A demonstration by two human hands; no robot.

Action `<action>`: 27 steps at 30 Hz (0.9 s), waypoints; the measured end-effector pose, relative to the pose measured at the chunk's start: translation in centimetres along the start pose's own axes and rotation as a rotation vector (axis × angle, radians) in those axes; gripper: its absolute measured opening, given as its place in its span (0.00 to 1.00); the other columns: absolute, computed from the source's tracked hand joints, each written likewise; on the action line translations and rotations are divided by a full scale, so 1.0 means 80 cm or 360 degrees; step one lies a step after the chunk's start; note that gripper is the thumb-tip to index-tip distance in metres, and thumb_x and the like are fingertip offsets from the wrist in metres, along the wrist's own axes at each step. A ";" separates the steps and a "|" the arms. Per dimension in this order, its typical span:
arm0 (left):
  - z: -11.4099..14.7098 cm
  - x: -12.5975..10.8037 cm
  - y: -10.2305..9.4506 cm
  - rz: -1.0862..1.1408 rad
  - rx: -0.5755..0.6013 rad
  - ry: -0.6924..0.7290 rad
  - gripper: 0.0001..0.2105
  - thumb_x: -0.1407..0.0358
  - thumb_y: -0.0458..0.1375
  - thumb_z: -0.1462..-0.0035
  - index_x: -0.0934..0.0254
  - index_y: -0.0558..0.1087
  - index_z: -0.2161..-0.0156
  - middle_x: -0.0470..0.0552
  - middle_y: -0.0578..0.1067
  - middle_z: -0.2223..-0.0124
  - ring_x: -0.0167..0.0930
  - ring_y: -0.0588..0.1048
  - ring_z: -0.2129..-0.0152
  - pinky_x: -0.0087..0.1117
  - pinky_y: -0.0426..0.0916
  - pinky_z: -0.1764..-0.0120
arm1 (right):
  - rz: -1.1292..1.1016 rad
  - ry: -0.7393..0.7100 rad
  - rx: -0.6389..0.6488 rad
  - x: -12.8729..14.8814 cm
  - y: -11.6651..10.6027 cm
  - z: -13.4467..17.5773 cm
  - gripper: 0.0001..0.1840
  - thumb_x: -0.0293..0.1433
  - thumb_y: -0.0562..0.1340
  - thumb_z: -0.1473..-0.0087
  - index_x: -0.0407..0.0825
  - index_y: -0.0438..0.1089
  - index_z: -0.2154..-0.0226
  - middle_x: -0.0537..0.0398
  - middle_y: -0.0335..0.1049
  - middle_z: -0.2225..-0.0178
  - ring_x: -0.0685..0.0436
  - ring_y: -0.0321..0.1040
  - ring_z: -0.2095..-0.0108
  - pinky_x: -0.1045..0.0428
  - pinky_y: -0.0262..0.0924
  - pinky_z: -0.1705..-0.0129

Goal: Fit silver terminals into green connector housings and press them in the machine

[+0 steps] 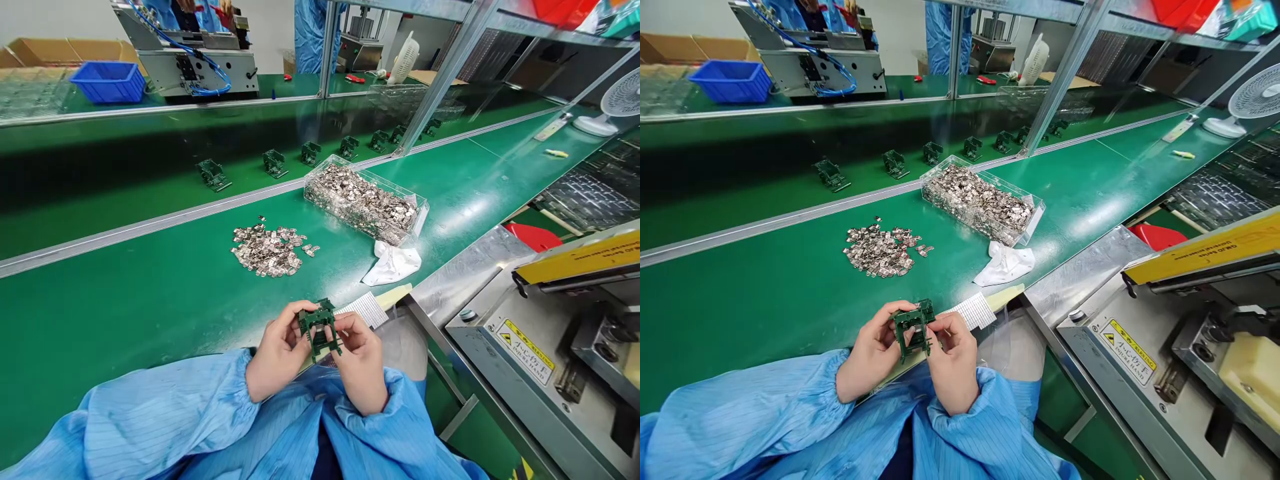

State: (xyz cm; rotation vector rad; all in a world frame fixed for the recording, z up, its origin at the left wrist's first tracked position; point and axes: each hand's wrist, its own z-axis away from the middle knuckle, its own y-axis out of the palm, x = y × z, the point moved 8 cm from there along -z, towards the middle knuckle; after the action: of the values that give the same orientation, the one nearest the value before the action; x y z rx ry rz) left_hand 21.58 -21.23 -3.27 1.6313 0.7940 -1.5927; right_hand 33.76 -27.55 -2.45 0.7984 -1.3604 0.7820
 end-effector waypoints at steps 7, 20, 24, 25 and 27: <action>0.004 -0.009 0.002 -0.0072 -0.0070 -0.0003 0.13 0.62 0.60 0.44 0.61 0.69 0.54 0.49 0.74 0.65 0.28 0.73 0.71 0.25 0.69 0.69 | -0.0083 -0.0029 -0.0082 0.000 -0.002 0.005 0.10 0.37 0.68 0.52 0.50 0.70 0.76 0.54 0.69 0.73 0.46 0.67 0.71 0.52 0.64 0.68; -0.009 0.004 0.047 0.0157 0.0177 -0.0172 0.21 0.58 0.60 0.44 0.62 0.63 0.48 0.50 0.72 0.63 0.28 0.73 0.70 0.28 0.72 0.68 | 0.0069 0.0074 -0.0528 -0.043 -0.121 0.047 0.17 0.47 0.65 0.47 0.49 0.71 0.66 0.53 0.72 0.69 0.45 0.68 0.69 0.50 0.66 0.64; -0.047 0.002 0.078 0.0151 0.0227 -0.0085 0.21 0.61 0.62 0.46 0.63 0.62 0.49 0.50 0.72 0.61 0.29 0.73 0.66 0.28 0.73 0.65 | 0.0163 0.0187 -0.0479 -0.081 -0.132 0.040 0.24 0.53 0.62 0.48 0.47 0.72 0.68 0.51 0.73 0.72 0.44 0.68 0.72 0.50 0.65 0.69; -0.059 0.001 0.089 0.0130 0.0244 -0.0021 0.21 0.63 0.62 0.47 0.63 0.63 0.49 0.50 0.72 0.61 0.29 0.73 0.66 0.27 0.72 0.64 | 0.0164 0.0171 -0.0464 -0.083 -0.129 0.034 0.25 0.53 0.62 0.48 0.47 0.72 0.68 0.51 0.73 0.73 0.44 0.68 0.73 0.50 0.64 0.70; -0.080 0.003 0.107 0.0093 0.0265 0.0100 0.20 0.65 0.61 0.47 0.64 0.64 0.50 0.50 0.73 0.61 0.28 0.73 0.66 0.27 0.71 0.63 | 0.0152 0.0108 -0.0458 -0.083 -0.118 0.019 0.25 0.54 0.62 0.49 0.47 0.72 0.70 0.52 0.72 0.74 0.44 0.68 0.73 0.51 0.63 0.70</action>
State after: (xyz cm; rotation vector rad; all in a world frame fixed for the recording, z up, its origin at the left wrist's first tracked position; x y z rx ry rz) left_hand 32.27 -20.75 -2.95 1.8132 0.6536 -1.6091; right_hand 40.64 -33.92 -9.36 0.4800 -1.4185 0.6614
